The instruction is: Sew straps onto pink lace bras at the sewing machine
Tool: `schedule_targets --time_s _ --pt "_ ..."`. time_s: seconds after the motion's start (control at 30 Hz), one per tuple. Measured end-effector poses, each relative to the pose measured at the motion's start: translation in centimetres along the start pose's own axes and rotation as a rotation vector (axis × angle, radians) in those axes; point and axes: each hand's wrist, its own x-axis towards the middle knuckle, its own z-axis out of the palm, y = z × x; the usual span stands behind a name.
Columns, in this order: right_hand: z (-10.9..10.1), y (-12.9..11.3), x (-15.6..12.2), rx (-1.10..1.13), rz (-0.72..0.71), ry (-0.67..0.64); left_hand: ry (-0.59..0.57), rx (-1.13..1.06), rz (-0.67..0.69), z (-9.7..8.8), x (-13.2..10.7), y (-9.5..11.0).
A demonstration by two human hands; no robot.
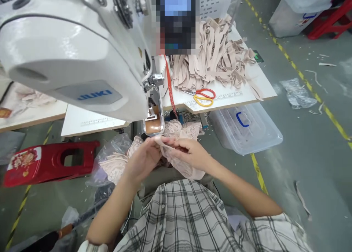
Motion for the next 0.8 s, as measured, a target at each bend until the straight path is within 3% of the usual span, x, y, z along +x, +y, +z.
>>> schedule_targets --time_s 0.13,0.27,0.37,0.5,0.6,0.67,0.73,0.8 --pt "-0.2 3.3 -0.9 -0.41 -0.108 -0.107 0.247 0.024 0.099 -3.6 -2.3 5.8" --pt "-1.5 5.4 -2.1 -0.494 -0.081 -0.166 0.762 0.034 0.296 -7.7 -4.6 10.9" --pt "-2.8 5.7 -2.4 -0.434 -0.008 -0.161 0.921 0.056 0.422 -10.0 -5.4 12.4" --pt "-4.0 6.4 -2.4 -0.239 0.144 -0.149 1.08 0.025 0.402 -13.2 -5.3 12.8" --pt "-3.8 7.7 -2.5 -0.101 0.267 -0.055 1.173 -0.018 0.398 -15.4 -4.9 12.7" --pt "-3.1 8.5 -2.7 -0.073 0.309 0.117 1.173 -0.077 0.427 -16.0 -4.7 12.1" --pt "-1.9 8.9 -2.6 -0.096 0.299 0.409 1.074 -0.107 0.399 -15.6 -4.4 10.6" --pt "-0.4 8.6 -2.0 -0.174 0.257 0.659 0.91 -0.099 0.282 -14.1 -3.9 8.2"
